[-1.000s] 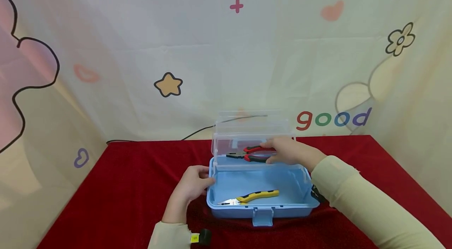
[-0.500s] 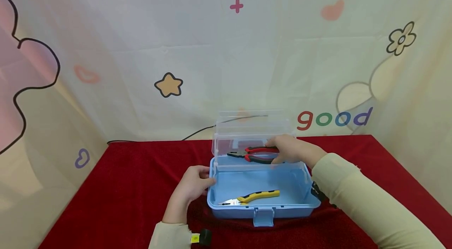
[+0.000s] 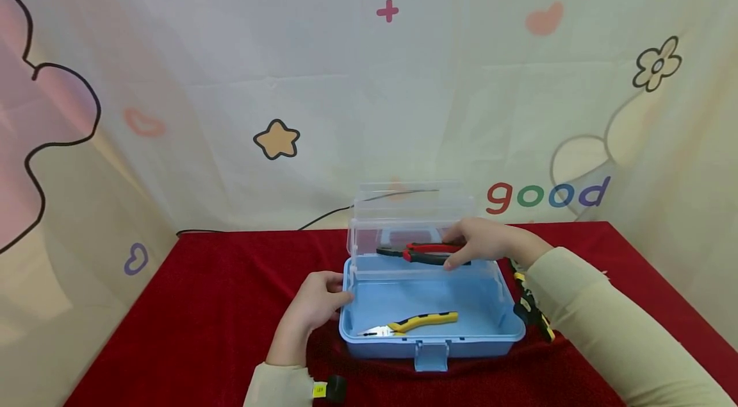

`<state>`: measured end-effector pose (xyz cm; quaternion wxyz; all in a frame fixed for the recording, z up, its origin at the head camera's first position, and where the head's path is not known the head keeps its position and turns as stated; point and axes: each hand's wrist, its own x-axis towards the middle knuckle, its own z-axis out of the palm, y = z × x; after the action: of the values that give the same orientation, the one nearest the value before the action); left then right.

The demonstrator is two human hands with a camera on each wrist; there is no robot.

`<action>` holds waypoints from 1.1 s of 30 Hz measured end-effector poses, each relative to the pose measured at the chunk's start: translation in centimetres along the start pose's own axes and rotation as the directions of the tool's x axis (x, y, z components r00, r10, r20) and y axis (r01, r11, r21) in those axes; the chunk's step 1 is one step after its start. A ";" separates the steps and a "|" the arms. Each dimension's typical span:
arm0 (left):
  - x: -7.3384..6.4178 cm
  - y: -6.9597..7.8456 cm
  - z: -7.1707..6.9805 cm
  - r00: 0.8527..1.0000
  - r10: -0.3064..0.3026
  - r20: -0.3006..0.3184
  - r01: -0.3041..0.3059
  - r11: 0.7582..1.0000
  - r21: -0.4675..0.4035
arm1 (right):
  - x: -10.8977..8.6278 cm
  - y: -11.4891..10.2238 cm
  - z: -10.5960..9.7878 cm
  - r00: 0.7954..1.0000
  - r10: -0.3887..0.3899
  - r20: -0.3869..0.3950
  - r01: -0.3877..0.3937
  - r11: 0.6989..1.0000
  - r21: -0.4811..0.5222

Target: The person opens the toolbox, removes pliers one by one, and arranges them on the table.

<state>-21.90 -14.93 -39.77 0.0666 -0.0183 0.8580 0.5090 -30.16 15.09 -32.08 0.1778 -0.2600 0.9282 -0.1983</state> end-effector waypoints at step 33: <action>0.1 0.0 0.1 1.000 0.002 -0.007 -0.002 1.000 -0.011 | -2.0 0.3 3.3 0.970 -0.040 -0.239 0.080 0.984 0.158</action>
<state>-21.95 -14.85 -39.83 0.0629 -0.0199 0.8555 0.5136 -27.26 15.50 -34.61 0.0819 -0.2470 0.9145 -0.3098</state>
